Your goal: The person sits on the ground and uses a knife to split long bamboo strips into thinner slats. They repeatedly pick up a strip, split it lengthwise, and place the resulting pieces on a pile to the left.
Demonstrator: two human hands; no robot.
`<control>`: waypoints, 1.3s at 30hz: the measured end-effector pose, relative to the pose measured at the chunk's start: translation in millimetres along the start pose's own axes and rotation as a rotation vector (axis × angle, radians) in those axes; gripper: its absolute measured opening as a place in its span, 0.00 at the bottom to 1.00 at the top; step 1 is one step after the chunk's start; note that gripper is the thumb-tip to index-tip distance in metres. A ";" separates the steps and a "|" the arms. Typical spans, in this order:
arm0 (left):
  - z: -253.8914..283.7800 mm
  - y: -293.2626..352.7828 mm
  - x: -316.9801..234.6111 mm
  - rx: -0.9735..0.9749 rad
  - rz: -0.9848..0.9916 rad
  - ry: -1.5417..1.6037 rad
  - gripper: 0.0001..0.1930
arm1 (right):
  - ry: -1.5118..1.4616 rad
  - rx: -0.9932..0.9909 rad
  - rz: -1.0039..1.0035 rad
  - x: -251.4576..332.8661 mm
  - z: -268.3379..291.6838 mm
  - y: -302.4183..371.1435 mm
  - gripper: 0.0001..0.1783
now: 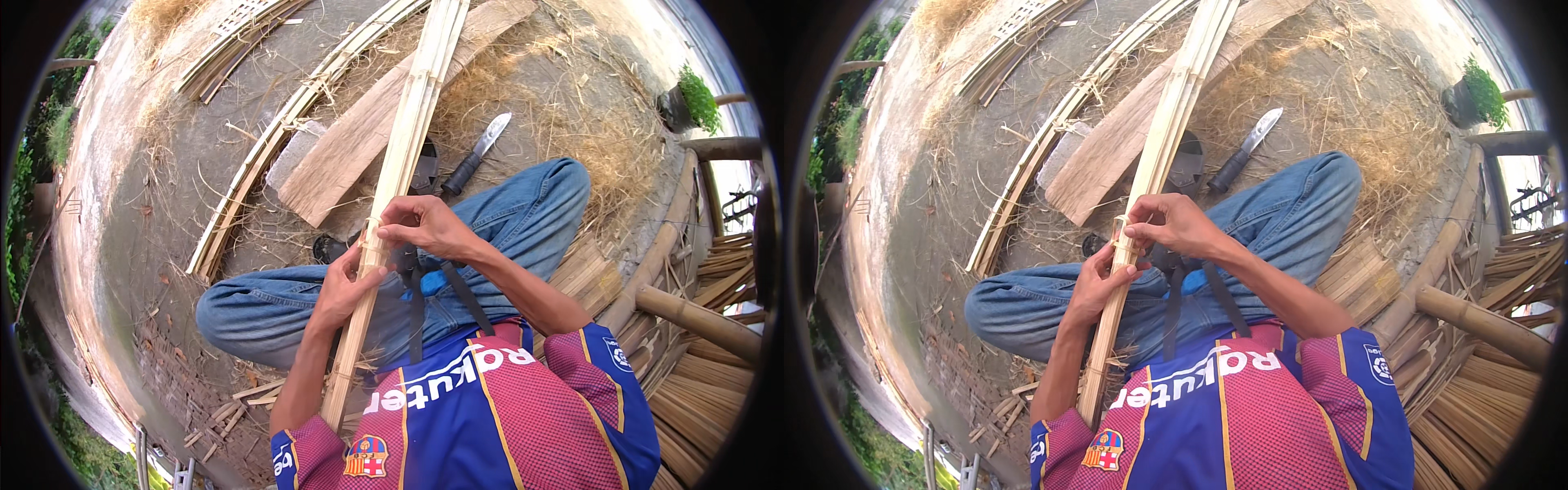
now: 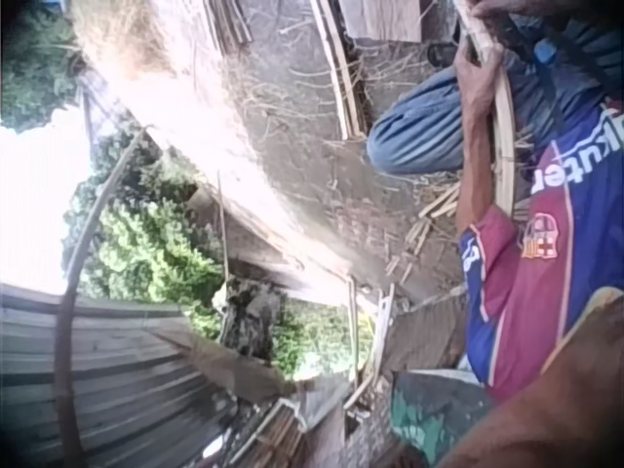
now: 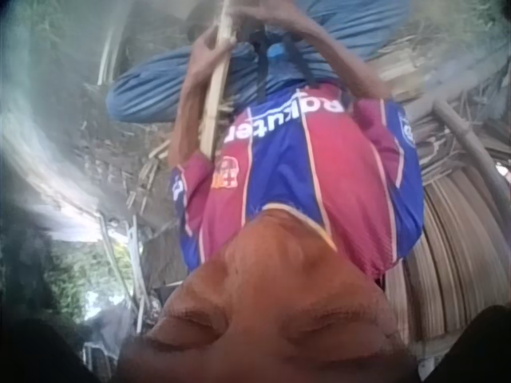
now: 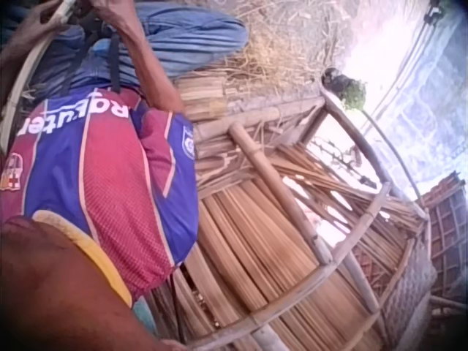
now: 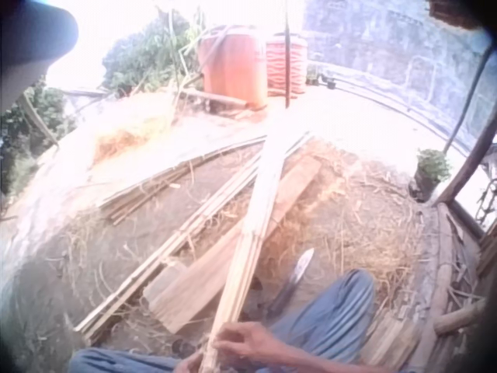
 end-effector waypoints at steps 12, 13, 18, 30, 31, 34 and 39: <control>3.9 -0.6 3.5 0.012 0.037 0.030 0.34 | -0.094 -0.065 -0.108 -1.4 0.5 0.2 0.15; 3.7 -0.6 3.4 0.012 0.043 0.040 0.34 | -0.078 -0.081 -0.112 -1.5 0.4 3.0 0.15; -0.7 0.1 2.7 0.007 0.066 0.128 0.36 | -0.122 -0.166 -0.074 -11.6 -1.4 7.8 0.15; -0.5 -1.2 7.4 0.036 0.070 0.195 0.35 | -0.282 -0.312 -0.087 -16.0 -20.1 18.8 0.14; -1.2 -0.7 7.2 0.035 0.076 0.214 0.35 | -0.266 -0.313 -0.091 -15.2 -20.2 18.7 0.14; -2.3 -1.4 7.3 0.038 0.071 0.229 0.34 | -0.231 -0.333 -0.087 -18.8 -20.1 20.0 0.15; -0.6 -2.2 11.1 0.046 0.070 0.236 0.34 | -0.097 -0.431 0.039 -35.0 -21.4 19.9 0.15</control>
Point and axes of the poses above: each hand's wrist, its own y-axis away from the middle knuckle, its own z-axis out of the back of the hand, x = y × z, the point moved 4 cm from there along -y, towards the middle knuckle
